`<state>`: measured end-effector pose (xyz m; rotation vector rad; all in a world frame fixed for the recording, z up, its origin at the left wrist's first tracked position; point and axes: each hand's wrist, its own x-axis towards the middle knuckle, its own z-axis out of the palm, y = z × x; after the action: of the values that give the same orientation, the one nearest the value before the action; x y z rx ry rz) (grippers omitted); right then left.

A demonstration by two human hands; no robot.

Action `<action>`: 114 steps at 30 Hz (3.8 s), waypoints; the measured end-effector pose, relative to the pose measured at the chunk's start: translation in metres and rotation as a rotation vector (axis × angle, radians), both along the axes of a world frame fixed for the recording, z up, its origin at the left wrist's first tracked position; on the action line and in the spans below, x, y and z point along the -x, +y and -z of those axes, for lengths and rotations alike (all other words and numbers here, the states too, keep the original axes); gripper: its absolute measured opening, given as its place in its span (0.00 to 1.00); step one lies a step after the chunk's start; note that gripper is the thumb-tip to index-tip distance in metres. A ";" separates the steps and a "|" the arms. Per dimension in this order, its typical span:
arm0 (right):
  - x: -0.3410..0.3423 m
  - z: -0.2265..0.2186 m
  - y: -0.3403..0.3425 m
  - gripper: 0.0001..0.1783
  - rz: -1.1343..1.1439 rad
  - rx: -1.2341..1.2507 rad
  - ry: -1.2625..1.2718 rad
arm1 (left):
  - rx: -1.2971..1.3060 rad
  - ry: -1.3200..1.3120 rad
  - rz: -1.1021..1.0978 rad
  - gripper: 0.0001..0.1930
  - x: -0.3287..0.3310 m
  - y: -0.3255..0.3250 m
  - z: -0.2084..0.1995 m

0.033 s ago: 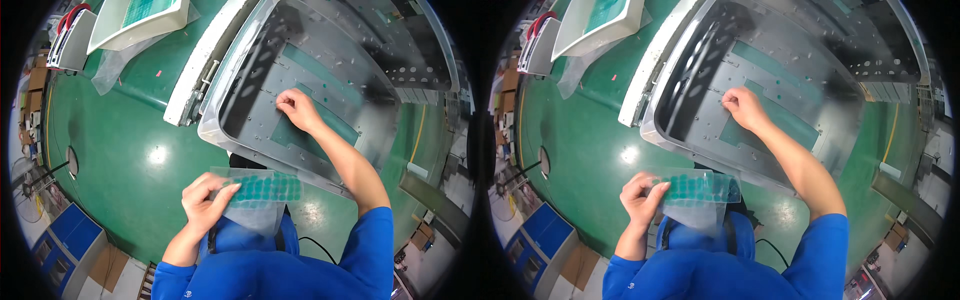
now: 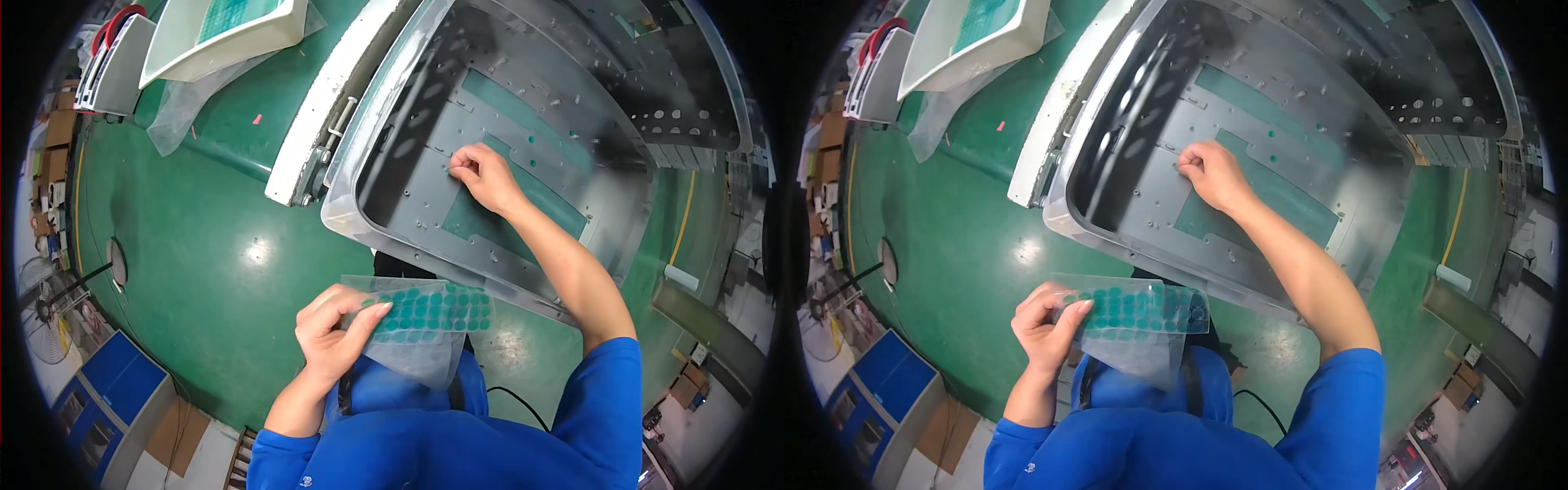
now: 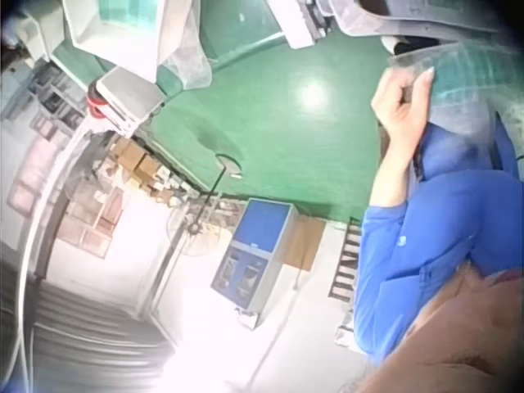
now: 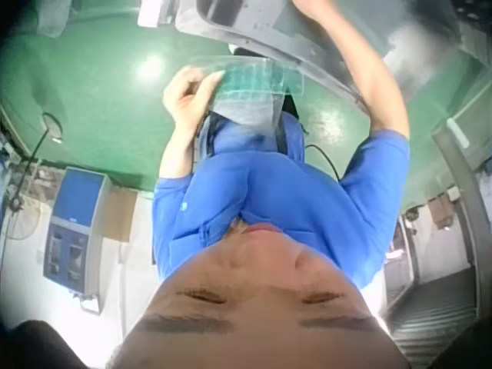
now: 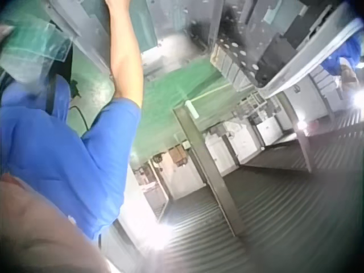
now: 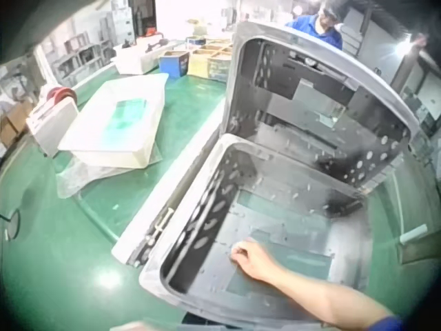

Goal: Apply green adhesive pads to specific locations inside a metal casing.

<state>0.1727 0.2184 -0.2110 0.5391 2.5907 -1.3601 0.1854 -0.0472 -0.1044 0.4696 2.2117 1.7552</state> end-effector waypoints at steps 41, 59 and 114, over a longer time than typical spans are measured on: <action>0.007 0.014 -0.008 0.05 0.019 -0.233 0.029 | 0.043 -0.154 -0.010 0.07 -0.003 0.015 0.006; -0.051 -0.130 -0.033 0.06 -0.299 0.514 0.028 | -0.034 -0.065 0.085 0.05 -0.005 0.033 -0.009; -0.125 0.008 0.029 0.02 -0.303 -0.204 0.026 | 0.009 -0.275 -0.204 0.03 -0.017 0.001 0.015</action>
<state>0.2974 0.2477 -0.2188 0.1437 2.7097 -1.0218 0.2026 -0.0463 -0.1192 -0.0032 2.1293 1.7831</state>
